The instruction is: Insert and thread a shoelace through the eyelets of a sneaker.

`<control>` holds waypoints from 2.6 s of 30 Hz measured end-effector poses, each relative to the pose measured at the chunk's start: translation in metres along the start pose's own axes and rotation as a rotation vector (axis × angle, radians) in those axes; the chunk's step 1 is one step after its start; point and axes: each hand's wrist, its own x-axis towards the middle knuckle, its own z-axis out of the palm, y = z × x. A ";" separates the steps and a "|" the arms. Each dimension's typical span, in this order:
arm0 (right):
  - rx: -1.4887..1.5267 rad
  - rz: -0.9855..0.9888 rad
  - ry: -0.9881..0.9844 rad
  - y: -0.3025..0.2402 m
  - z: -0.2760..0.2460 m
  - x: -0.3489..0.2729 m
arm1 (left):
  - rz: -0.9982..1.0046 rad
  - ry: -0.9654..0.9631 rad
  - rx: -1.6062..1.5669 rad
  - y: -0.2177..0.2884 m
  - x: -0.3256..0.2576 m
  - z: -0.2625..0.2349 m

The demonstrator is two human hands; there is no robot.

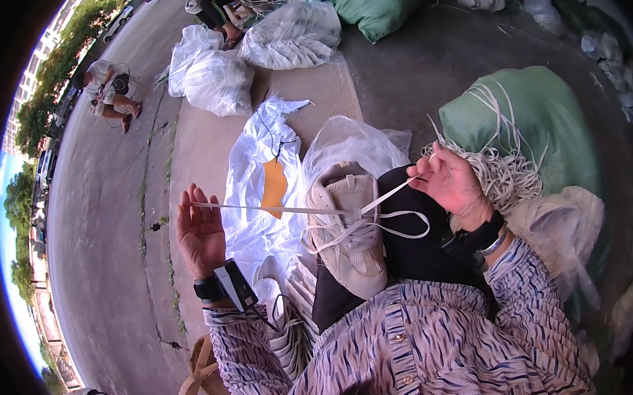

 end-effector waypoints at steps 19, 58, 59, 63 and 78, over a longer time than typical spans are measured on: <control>-1.004 -0.135 0.038 -0.024 0.012 -0.027 | 0.229 -0.797 1.604 -0.117 -0.094 0.082; -1.575 0.004 -0.572 0.016 0.056 -0.012 | -0.304 -0.281 0.695 -0.115 -0.083 0.072; -1.556 -0.029 -0.586 0.013 0.058 -0.010 | -0.367 -0.214 0.574 -0.111 -0.077 0.073; -1.755 -0.025 -0.641 0.016 0.063 -0.004 | -0.427 -0.179 0.495 -0.093 -0.062 0.072; -1.741 -0.568 -0.162 0.042 0.060 -0.005 | 0.466 -0.502 1.632 -0.093 -0.074 0.076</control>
